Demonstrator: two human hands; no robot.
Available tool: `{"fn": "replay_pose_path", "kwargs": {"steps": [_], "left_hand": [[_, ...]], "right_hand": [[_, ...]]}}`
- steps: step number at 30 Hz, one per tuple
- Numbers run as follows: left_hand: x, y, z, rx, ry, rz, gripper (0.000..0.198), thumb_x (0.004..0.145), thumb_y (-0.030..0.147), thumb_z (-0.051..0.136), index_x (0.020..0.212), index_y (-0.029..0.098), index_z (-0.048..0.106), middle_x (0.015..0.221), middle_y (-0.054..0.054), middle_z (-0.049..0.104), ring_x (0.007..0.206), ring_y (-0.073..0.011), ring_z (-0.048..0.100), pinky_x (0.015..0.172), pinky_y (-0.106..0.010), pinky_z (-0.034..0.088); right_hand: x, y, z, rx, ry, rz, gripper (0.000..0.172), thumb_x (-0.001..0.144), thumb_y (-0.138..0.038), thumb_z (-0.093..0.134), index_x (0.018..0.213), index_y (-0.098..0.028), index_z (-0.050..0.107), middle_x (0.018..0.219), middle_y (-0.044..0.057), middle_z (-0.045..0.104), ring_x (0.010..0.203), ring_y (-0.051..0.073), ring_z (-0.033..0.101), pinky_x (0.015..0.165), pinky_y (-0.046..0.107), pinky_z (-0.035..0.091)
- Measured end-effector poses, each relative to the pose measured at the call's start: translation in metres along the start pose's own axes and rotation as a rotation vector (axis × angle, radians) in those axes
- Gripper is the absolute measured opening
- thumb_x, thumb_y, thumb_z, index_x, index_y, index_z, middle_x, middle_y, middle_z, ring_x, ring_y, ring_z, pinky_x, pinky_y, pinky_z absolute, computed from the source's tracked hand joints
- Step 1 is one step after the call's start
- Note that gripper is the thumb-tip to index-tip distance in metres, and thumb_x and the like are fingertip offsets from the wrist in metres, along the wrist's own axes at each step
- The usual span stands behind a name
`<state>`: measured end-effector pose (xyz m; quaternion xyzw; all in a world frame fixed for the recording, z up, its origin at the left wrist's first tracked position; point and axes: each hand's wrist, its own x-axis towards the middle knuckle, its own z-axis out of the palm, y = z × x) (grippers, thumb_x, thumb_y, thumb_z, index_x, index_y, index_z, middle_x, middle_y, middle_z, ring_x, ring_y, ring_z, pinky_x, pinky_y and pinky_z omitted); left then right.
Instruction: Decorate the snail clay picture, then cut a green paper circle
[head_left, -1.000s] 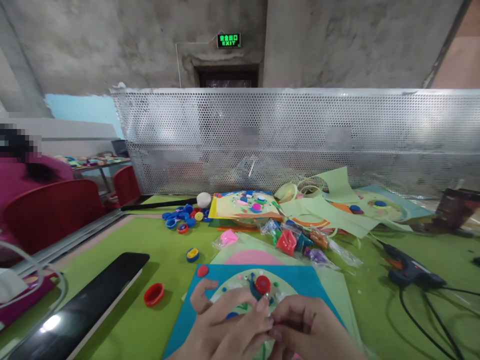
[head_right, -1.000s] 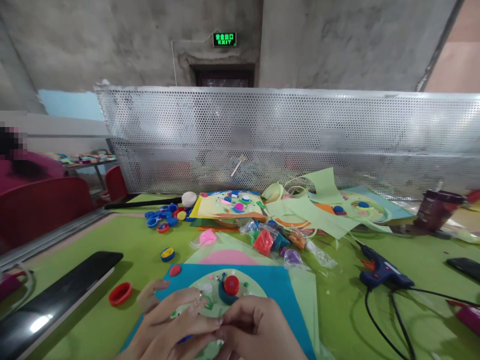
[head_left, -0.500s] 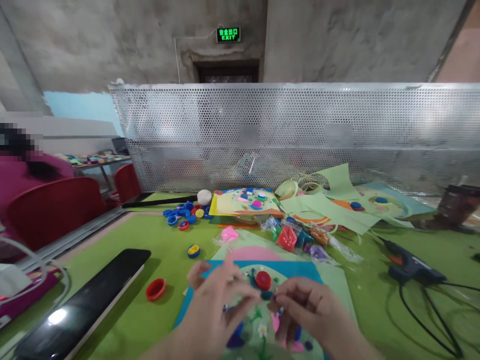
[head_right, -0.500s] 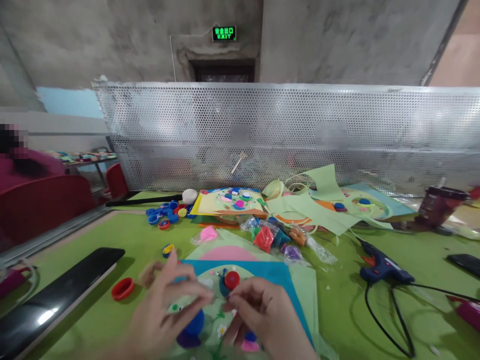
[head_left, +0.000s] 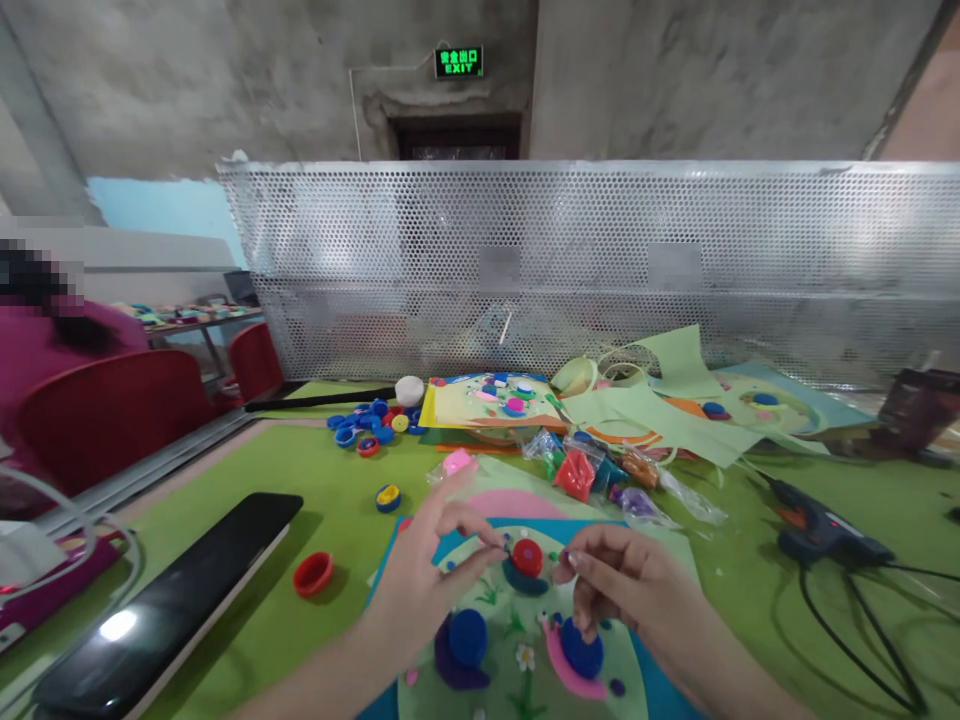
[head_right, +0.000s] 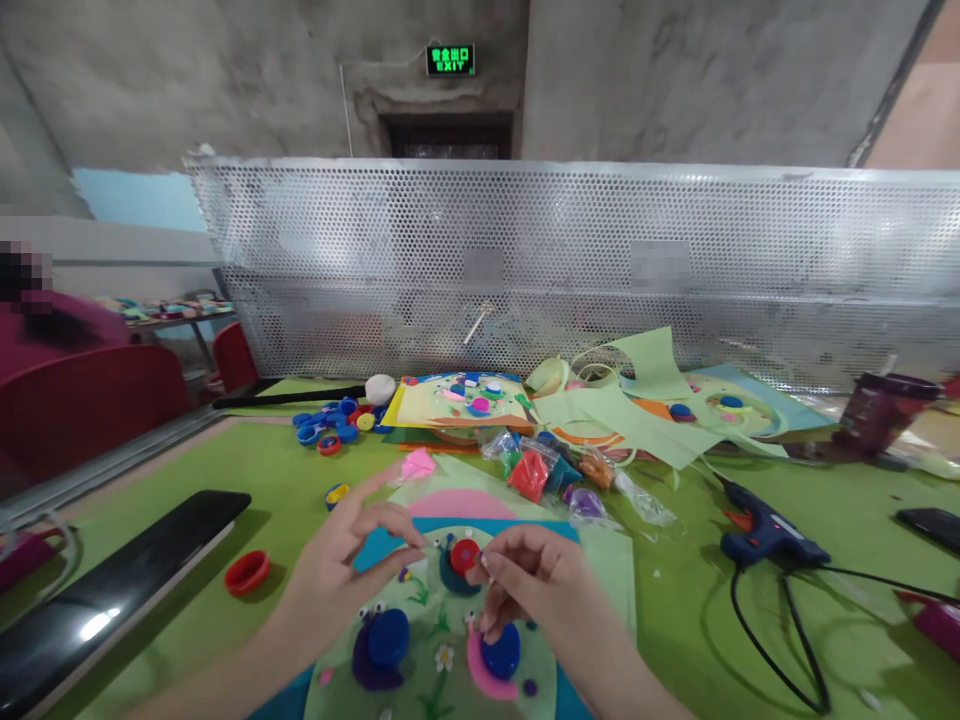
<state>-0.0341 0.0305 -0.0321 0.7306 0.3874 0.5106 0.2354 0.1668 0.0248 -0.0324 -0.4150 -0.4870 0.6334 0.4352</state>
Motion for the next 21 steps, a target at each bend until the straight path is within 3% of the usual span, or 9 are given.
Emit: {"fn": "replay_pose_path", "kwargs": {"steps": [6, 12, 17, 21], "left_hand": [[-0.012, 0.008, 0.010, -0.062, -0.046, 0.149, 0.049, 0.082, 0.027, 0.060, 0.125, 0.030, 0.037, 0.071, 0.007, 0.068, 0.070, -0.0112, 0.064, 0.074, -0.024, 0.053], [-0.018, 0.012, 0.010, 0.033, -0.142, 0.162, 0.006, 0.083, 0.027, 0.059, 0.088, 0.030, 0.061, 0.082, 0.007, 0.073, 0.078, -0.0099, 0.066, 0.085, -0.021, 0.049], [-0.016, 0.014, 0.012, 0.123, -0.067, 0.268, 0.039, 0.085, 0.034, 0.057, 0.121, 0.030, 0.043, 0.076, 0.008, 0.073, 0.072, -0.0091, 0.066, 0.087, -0.021, 0.047], [-0.015, 0.016, 0.011, 0.249, -0.080, 0.355, 0.011, 0.087, 0.031, 0.053, 0.094, 0.025, 0.057, 0.071, 0.005, 0.070, 0.068, -0.0105, 0.065, 0.083, -0.023, 0.047]], "right_hand": [[-0.004, 0.007, 0.010, -0.025, -0.099, 0.030, 0.043, 0.059, -0.052, 0.074, 0.070, -0.015, 0.056, 0.056, -0.002, 0.062, 0.040, 0.009, 0.058, 0.042, 0.019, 0.045], [-0.005, 0.013, 0.015, -0.138, -0.157, 0.075, 0.051, 0.055, -0.063, 0.069, 0.067, -0.017, 0.051, 0.045, -0.005, 0.055, 0.037, 0.009, 0.055, 0.038, 0.017, 0.036], [-0.007, 0.012, 0.014, -0.151, -0.189, 0.064, 0.050, 0.061, -0.063, 0.066, 0.070, -0.017, 0.050, 0.046, -0.004, 0.057, 0.039, 0.007, 0.055, 0.040, 0.015, 0.034], [-0.006, 0.014, 0.015, -0.148, -0.174, 0.077, 0.053, 0.057, -0.066, 0.066, 0.067, -0.017, 0.049, 0.043, -0.004, 0.055, 0.037, 0.008, 0.054, 0.038, 0.015, 0.031]]}}
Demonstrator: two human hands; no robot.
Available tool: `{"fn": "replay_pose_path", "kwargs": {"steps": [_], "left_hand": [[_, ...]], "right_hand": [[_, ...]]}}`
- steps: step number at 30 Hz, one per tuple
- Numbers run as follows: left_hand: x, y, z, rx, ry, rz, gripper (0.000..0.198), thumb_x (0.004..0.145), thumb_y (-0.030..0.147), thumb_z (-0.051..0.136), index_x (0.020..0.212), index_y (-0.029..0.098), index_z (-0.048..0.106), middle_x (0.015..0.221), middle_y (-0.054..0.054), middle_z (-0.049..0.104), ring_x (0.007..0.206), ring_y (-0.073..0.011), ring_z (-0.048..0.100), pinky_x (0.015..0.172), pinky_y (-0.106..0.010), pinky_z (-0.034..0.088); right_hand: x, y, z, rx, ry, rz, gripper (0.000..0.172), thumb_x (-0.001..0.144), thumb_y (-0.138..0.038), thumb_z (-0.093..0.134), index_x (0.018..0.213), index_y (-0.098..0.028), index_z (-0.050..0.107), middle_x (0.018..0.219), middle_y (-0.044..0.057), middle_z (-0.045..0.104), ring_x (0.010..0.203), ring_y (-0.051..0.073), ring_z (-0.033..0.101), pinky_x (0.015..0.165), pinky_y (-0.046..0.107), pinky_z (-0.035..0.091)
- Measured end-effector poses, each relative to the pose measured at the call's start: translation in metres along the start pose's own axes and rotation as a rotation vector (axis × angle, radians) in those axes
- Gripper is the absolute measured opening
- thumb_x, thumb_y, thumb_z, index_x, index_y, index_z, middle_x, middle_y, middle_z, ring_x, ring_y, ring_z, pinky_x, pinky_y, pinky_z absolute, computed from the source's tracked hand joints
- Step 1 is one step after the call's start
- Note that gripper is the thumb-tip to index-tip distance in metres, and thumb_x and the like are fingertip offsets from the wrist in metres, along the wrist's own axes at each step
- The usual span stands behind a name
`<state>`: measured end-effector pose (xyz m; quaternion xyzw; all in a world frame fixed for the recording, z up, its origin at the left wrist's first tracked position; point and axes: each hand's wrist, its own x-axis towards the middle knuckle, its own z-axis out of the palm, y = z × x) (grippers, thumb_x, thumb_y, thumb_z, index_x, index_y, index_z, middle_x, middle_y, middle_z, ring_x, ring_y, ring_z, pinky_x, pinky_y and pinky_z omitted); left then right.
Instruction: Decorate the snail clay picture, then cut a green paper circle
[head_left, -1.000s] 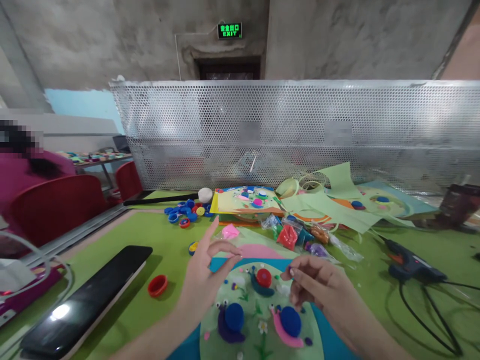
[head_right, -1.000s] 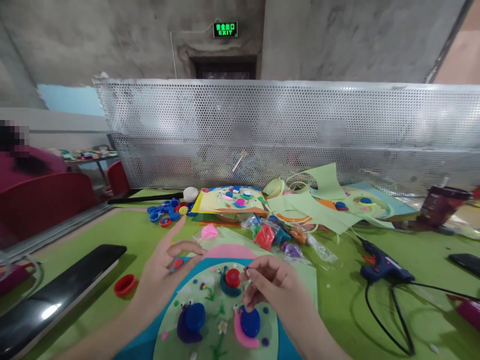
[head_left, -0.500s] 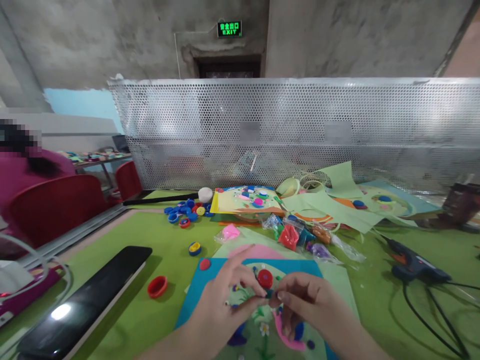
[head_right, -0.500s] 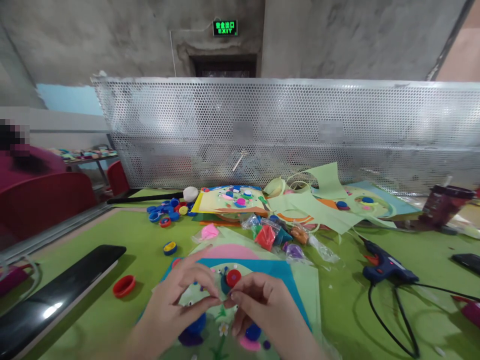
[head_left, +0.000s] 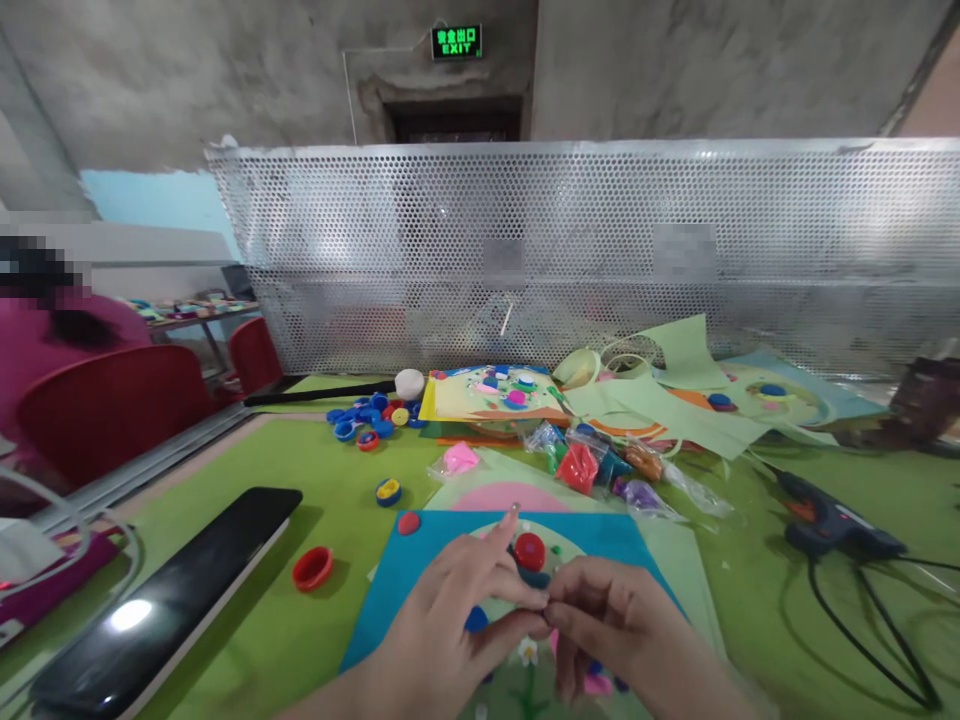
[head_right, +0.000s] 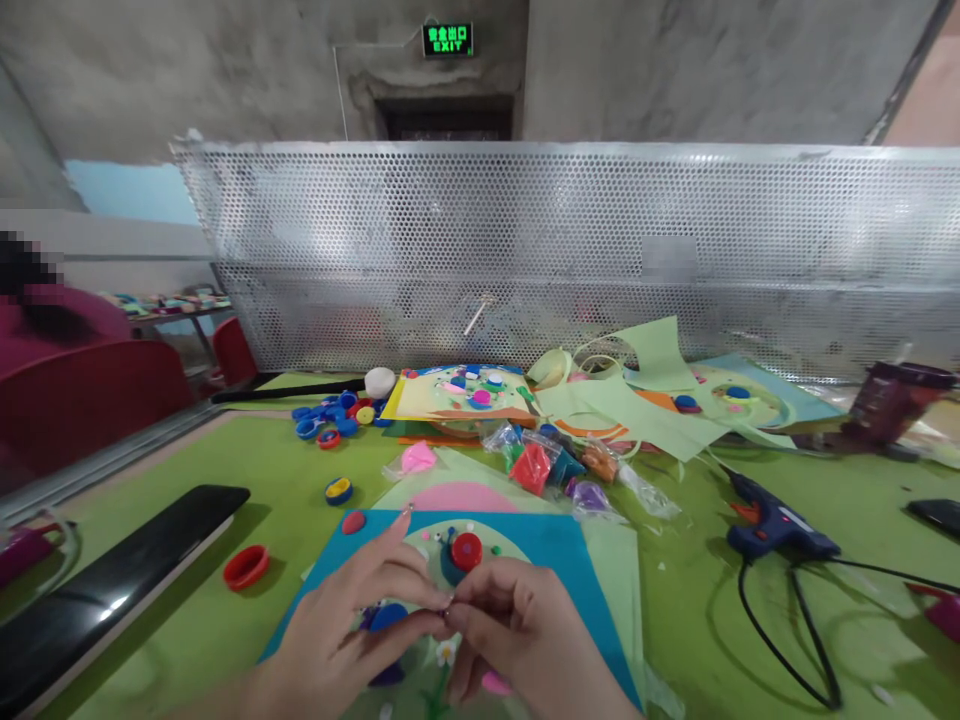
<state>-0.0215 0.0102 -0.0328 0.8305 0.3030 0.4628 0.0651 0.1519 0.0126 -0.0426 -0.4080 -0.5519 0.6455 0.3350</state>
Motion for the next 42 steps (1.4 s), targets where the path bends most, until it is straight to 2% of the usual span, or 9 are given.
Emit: {"fn": "replay_pose_path", "kwargs": {"steps": [3, 6, 8, 11, 14, 20, 27, 34, 42], "left_hand": [[-0.002, 0.000, -0.002, 0.006, -0.070, 0.053, 0.006, 0.086, 0.021, 0.054, 0.083, 0.022, 0.059, 0.073, 0.001, 0.069, 0.070, -0.0129, 0.062, 0.077, -0.026, 0.047], [-0.004, -0.001, -0.002, -0.093, -0.091, -0.052, 0.012, 0.084, 0.017, 0.055, 0.092, 0.024, 0.059, 0.076, 0.002, 0.068, 0.070, -0.0131, 0.060, 0.077, -0.028, 0.047], [-0.002, -0.003, -0.001, -0.205, -0.032, -0.243, 0.025, 0.084, 0.019, 0.054, 0.108, 0.027, 0.054, 0.076, 0.003, 0.066, 0.073, -0.0133, 0.060, 0.076, -0.028, 0.047], [0.005, -0.010, 0.000, -0.491, 0.108, -0.680, 0.060, 0.081, 0.026, 0.057, 0.134, 0.025, 0.028, 0.074, 0.003, 0.065, 0.072, -0.0145, 0.059, 0.068, -0.027, 0.046], [0.011, -0.019, 0.000, -0.713, 0.147, -0.940, 0.085, 0.072, 0.033, 0.066, 0.140, 0.018, 0.017, 0.073, 0.001, 0.067, 0.061, -0.0140, 0.054, 0.056, -0.026, 0.042], [0.014, -0.020, 0.000, -0.823, 0.111, -0.980, 0.093, 0.067, 0.040, 0.069, 0.140, 0.012, 0.018, 0.062, 0.002, 0.064, 0.058, -0.0139, 0.053, 0.054, -0.025, 0.040], [0.015, -0.018, -0.003, -0.856, 0.133, -0.944, 0.085, 0.070, 0.040, 0.068, 0.139, 0.017, 0.023, 0.057, 0.007, 0.055, 0.052, -0.0100, 0.046, 0.051, -0.023, 0.038], [0.016, -0.030, -0.006, -0.773, 0.146, -0.965, 0.085, 0.064, 0.023, 0.074, 0.137, 0.017, 0.029, 0.076, 0.000, 0.069, 0.065, -0.0131, 0.059, 0.059, -0.024, 0.046], [0.021, -0.023, -0.013, -0.637, 0.131, -0.961, 0.098, 0.063, 0.026, 0.073, 0.141, 0.016, 0.014, 0.078, -0.003, 0.073, 0.064, -0.0175, 0.065, 0.064, -0.031, 0.051]], "right_hand": [[0.001, 0.002, 0.001, -0.016, 0.022, 0.003, 0.055, 0.055, -0.068, 0.065, 0.065, -0.017, 0.049, 0.041, -0.005, 0.053, 0.037, 0.008, 0.054, 0.037, 0.015, 0.031], [0.001, 0.001, -0.001, -0.031, 0.053, -0.041, 0.052, 0.060, -0.067, 0.063, 0.066, -0.016, 0.052, 0.043, -0.003, 0.055, 0.037, 0.008, 0.054, 0.038, 0.016, 0.034], [0.001, -0.003, -0.005, -0.003, 0.112, -0.098, 0.048, 0.063, -0.063, 0.065, 0.067, -0.016, 0.054, 0.047, -0.004, 0.057, 0.038, 0.009, 0.055, 0.040, 0.018, 0.039], [0.002, -0.008, -0.013, 0.059, 0.202, -0.158, 0.042, 0.064, -0.056, 0.068, 0.068, -0.017, 0.055, 0.058, -0.002, 0.062, 0.040, 0.009, 0.057, 0.044, 0.021, 0.045], [0.003, -0.008, -0.018, 0.101, 0.208, -0.176, 0.040, 0.066, -0.054, 0.068, 0.069, -0.017, 0.055, 0.067, 0.001, 0.066, 0.040, 0.009, 0.058, 0.043, 0.022, 0.046], [0.004, -0.008, -0.015, 0.078, 0.166, -0.139, 0.039, 0.066, -0.052, 0.069, 0.066, -0.016, 0.056, 0.056, -0.002, 0.062, 0.039, 0.009, 0.057, 0.043, 0.021, 0.045], [0.004, -0.008, -0.017, 0.094, 0.155, -0.143, 0.036, 0.068, -0.049, 0.068, 0.067, -0.016, 0.055, 0.056, -0.004, 0.060, 0.040, 0.008, 0.058, 0.042, 0.020, 0.046], [0.016, -0.008, -0.029, -0.001, 0.185, -0.114, 0.040, 0.062, -0.054, 0.069, 0.067, -0.016, 0.057, 0.053, -0.003, 0.061, 0.043, 0.010, 0.057, 0.048, 0.024, 0.048], [0.020, -0.006, -0.037, -0.016, 0.193, -0.137, 0.040, 0.063, -0.053, 0.069, 0.069, -0.016, 0.057, 0.058, -0.002, 0.061, 0.046, 0.010, 0.058, 0.050, 0.025, 0.050]]}}
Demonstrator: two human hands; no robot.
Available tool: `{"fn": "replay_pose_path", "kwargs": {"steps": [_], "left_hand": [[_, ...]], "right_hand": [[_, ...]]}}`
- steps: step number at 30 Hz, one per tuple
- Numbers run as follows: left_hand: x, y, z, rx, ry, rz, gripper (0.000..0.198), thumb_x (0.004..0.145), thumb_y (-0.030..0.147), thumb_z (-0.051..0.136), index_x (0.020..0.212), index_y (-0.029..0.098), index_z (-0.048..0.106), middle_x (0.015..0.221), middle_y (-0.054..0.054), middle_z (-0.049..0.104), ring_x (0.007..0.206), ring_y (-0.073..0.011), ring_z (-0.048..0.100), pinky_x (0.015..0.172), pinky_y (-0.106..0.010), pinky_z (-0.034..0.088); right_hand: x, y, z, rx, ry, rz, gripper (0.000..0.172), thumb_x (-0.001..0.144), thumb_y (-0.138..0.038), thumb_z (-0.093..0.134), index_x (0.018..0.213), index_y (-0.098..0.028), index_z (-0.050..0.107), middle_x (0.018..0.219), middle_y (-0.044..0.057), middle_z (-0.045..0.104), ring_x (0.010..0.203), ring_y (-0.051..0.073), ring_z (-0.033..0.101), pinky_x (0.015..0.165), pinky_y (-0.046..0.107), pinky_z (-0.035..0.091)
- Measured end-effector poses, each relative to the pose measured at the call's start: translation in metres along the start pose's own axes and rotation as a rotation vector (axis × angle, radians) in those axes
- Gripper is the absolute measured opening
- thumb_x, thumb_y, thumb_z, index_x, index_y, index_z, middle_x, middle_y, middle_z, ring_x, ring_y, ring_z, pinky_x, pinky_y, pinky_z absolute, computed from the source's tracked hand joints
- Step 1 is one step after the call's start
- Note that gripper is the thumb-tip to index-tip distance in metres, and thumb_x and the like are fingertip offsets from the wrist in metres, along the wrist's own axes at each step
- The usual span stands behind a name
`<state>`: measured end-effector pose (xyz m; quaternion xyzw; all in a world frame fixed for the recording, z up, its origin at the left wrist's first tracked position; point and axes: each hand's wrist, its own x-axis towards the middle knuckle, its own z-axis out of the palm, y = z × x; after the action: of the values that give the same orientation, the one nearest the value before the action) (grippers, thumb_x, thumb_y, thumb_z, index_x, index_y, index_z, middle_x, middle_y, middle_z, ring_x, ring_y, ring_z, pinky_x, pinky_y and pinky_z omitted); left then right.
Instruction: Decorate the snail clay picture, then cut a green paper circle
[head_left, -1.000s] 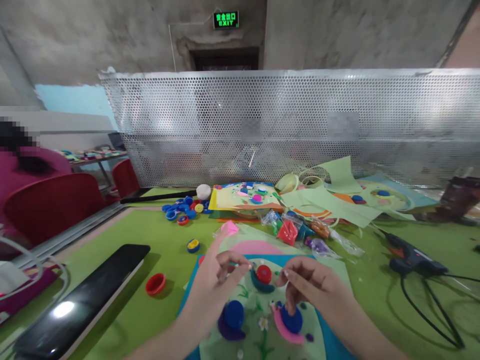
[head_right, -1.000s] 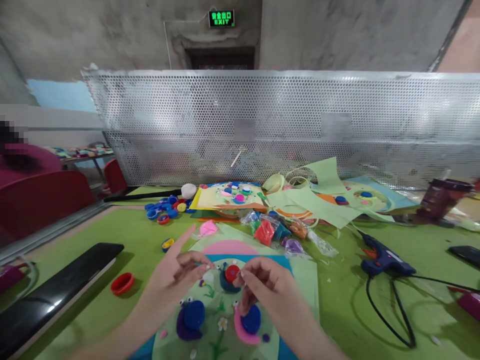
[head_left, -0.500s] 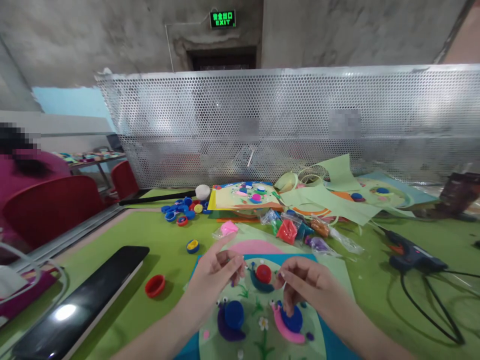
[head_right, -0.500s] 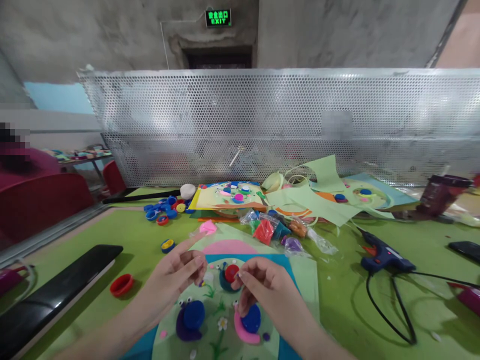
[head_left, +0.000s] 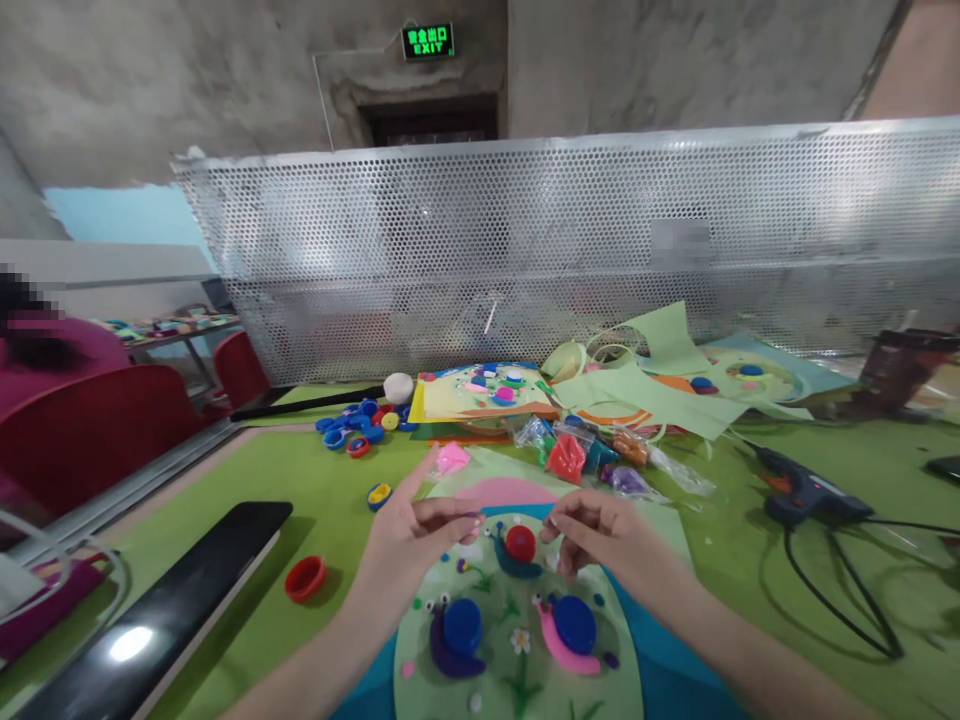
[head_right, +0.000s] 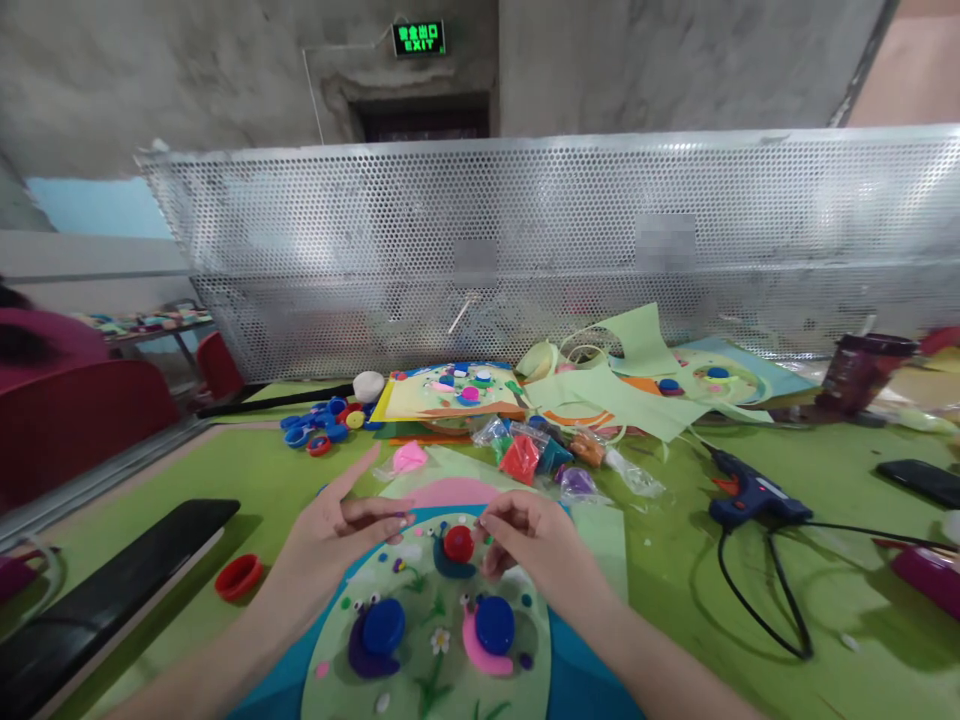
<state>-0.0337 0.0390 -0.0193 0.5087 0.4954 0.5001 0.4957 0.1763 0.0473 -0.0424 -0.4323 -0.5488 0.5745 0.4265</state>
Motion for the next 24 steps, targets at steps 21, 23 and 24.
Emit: {"fn": "replay_pose_path", "kwargs": {"steps": [21, 23, 24], "left_hand": [[0.002, 0.003, -0.017, 0.668, -0.135, 0.285, 0.007, 0.075, 0.032, 0.062, 0.077, 0.029, 0.068, 0.078, 0.001, 0.072, 0.090, -0.0237, 0.062, 0.087, -0.036, 0.040], [0.006, 0.000, -0.019, 0.718, -0.183, 0.282, 0.023, 0.075, 0.032, 0.063, 0.098, 0.032, 0.065, 0.078, 0.002, 0.072, 0.091, -0.0241, 0.062, 0.089, -0.037, 0.039], [0.009, -0.002, -0.021, 0.741, -0.195, 0.286, 0.033, 0.074, 0.032, 0.064, 0.107, 0.032, 0.062, 0.077, 0.002, 0.071, 0.092, -0.0247, 0.061, 0.090, -0.038, 0.038]], "right_hand": [[0.006, 0.004, -0.005, -0.019, -0.011, -0.015, 0.033, 0.067, -0.047, 0.067, 0.066, -0.016, 0.056, 0.053, -0.004, 0.059, 0.045, 0.011, 0.058, 0.048, 0.024, 0.049], [0.005, 0.003, -0.005, -0.012, -0.013, -0.008, 0.032, 0.066, -0.047, 0.067, 0.066, -0.016, 0.056, 0.052, -0.004, 0.059, 0.044, 0.011, 0.058, 0.048, 0.024, 0.048], [0.005, 0.003, -0.005, -0.007, -0.015, -0.001, 0.033, 0.066, -0.047, 0.067, 0.066, -0.017, 0.055, 0.052, -0.003, 0.059, 0.044, 0.011, 0.058, 0.048, 0.024, 0.048]]}}
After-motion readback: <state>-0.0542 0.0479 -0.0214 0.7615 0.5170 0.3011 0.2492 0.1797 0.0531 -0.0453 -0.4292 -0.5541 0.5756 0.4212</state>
